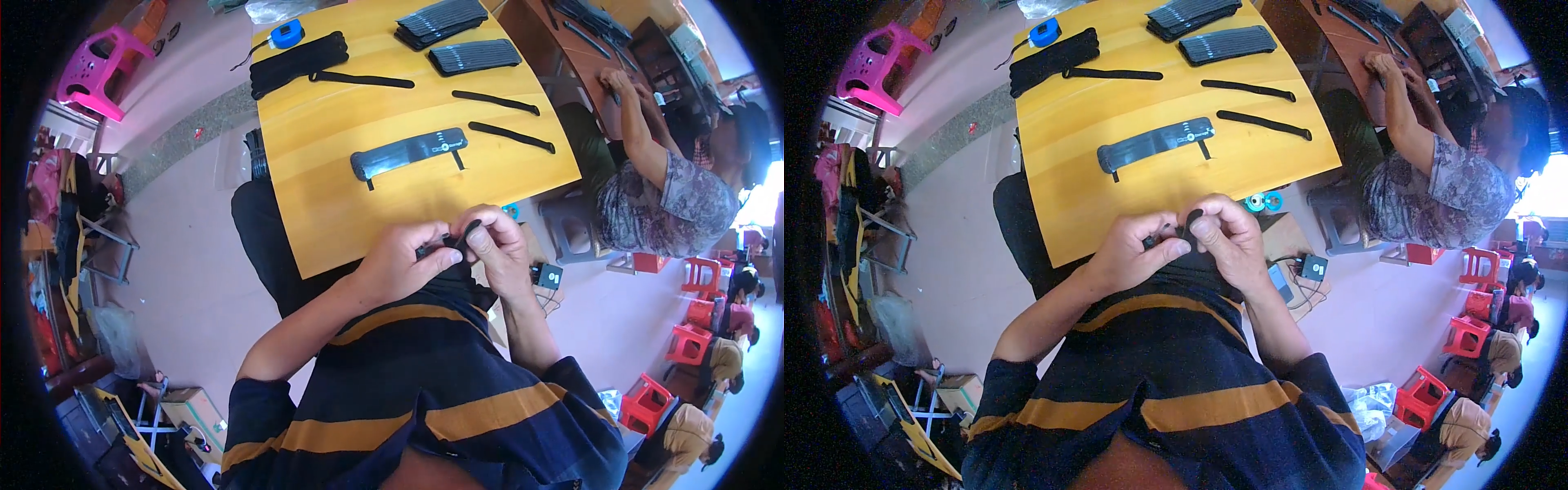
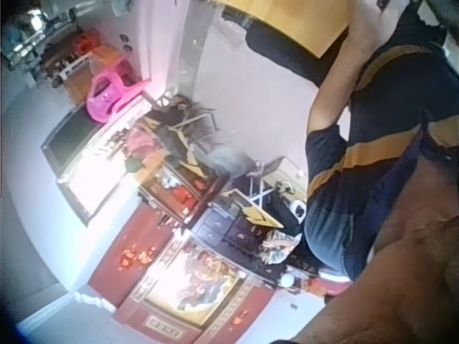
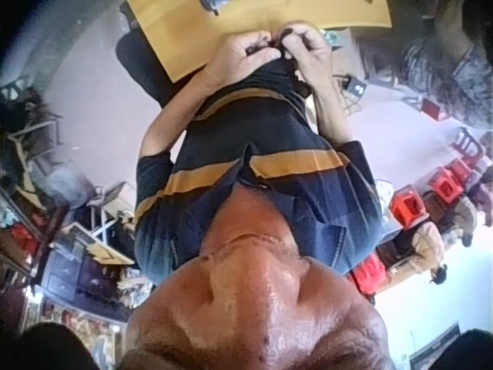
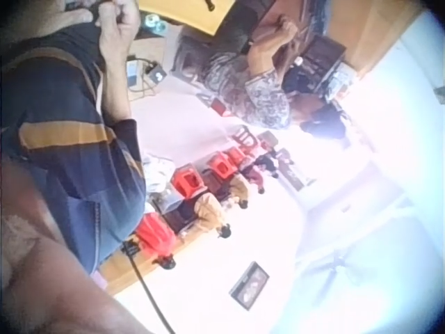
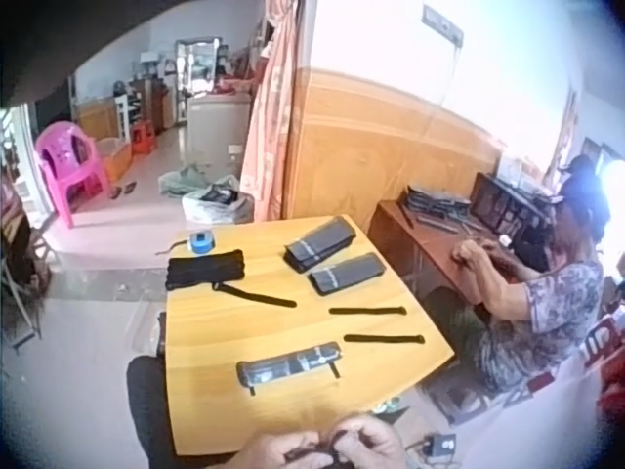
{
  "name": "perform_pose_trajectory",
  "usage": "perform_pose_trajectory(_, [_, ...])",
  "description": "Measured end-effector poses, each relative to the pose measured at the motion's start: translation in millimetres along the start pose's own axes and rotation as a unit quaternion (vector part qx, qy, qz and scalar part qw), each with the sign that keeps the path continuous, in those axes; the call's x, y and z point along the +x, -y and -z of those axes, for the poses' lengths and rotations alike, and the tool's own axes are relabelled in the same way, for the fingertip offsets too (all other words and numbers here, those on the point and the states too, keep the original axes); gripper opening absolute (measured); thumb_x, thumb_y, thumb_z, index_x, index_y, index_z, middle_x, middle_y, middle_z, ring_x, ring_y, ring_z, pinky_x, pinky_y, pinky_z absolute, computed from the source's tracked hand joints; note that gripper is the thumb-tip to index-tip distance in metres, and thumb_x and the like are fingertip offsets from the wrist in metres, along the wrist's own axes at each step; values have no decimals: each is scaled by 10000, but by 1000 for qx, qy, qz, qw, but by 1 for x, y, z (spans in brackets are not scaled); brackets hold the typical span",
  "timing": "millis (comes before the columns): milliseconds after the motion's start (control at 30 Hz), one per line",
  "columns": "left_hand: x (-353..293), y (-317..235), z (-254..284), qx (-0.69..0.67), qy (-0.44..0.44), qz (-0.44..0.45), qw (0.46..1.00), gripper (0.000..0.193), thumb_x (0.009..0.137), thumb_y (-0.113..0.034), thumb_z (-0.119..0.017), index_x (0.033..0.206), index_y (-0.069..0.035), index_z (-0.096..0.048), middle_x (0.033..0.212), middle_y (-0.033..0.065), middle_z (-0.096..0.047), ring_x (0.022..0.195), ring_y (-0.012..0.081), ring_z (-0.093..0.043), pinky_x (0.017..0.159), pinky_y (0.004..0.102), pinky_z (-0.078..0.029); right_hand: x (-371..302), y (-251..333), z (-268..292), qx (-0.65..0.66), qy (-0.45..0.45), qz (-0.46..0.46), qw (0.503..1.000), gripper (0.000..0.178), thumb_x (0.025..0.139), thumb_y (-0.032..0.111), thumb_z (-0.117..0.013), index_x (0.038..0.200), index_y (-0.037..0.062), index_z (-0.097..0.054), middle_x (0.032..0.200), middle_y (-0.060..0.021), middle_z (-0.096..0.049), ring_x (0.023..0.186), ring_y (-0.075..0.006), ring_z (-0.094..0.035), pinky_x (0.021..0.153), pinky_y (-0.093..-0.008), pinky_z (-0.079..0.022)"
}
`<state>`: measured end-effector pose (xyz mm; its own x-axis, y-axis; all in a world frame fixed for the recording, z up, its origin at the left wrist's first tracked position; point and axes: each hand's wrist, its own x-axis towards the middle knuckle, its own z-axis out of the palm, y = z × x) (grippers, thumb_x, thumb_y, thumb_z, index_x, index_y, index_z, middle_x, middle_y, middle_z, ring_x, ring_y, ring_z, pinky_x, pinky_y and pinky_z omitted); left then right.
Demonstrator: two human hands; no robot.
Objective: Assembling black straps with plastic components at a workshop table using a hand tool.
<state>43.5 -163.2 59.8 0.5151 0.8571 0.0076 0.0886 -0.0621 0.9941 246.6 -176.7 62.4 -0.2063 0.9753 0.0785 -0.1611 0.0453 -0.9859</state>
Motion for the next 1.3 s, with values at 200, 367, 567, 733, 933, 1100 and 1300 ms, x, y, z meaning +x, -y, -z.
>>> perform_pose_trajectory(200, [-4, -12, 27, 76, -47, -36, 995, 267, 1014, -165, -528, 1180, 27, -610, 905, 156, -698, 838, 257, -694, 780, 387, -537, 5, 3, 4, -23, -32, -22, 999, 110, 998, 108, -700, 1086, 45, -682, 948, -48, -739, 689, -99, -610, 645, -241, -485])
perform_pose_trajectory(367, [-7, -31, 48, 231, -58, -60, 969, 189, 1006, -148, -539, 1109, -32, -648, 951, 210, -715, 881, 400, -694, 762, 453, -543, 17, 20, -1, -395, -53, 152, 904, 132, 877, 21, -749, 1006, 40, -732, 921, -124, -731, 812, -262, -733, 697, -331, -565])
perform_pose_trajectory(567, [-15, -21, 49, 418, -79, -90, 901, 131, 992, -181, -577, 1030, -75, -644, 808, 132, -680, 774, 339, -701, 653, 460, -536, 28, 0, -5, -536, -15, 246, 808, 204, 822, -3, -766, 1011, 71, -743, 974, -93, -734, 831, -280, -730, 709, -350, -578])
perform_pose_trajectory(733, [-9, 0, 48, 465, -22, 25, 885, 148, 996, -197, -602, 1096, -91, -625, 851, 139, -687, 834, 355, -699, 704, 484, -534, 40, -45, -4, -548, 9, 208, 810, 160, 828, 35, -748, 974, 99, -736, 935, -68, -704, 775, -279, -716, 656, -377, -572])
perform_pose_trajectory(933, [-2, 28, 41, 446, -53, 0, 894, 175, 983, -234, -619, 1084, -91, -610, 840, 124, -684, 792, 345, -700, 676, 490, -543, 44, -56, -12, -522, 13, 188, 832, 122, 838, 58, -732, 951, 100, -721, 901, -63, -679, 743, -286, -707, 618, -396, -567])
perform_pose_trajectory(1100, [10, 49, 39, 421, -76, -48, 902, 143, 968, -234, -619, 982, -95, -649, 839, 105, -683, 780, 331, -703, 657, 485, -553, 45, -52, -14, -520, 13, 176, 836, 104, 861, 89, -748, 961, 104, -730, 910, -59, -685, 759, -292, -708, 626, -394, -568])
perform_pose_trajectory(1300, [11, 60, 44, 407, -87, -53, 908, 147, 944, -215, -617, 873, -95, -667, 805, 106, -656, 769, 322, -696, 642, 469, -551, 46, -49, 14, -519, -17, 138, 843, 138, 864, 119, -763, 1001, 120, -754, 957, -51, -716, 835, -279, -721, 694, -382, -580])
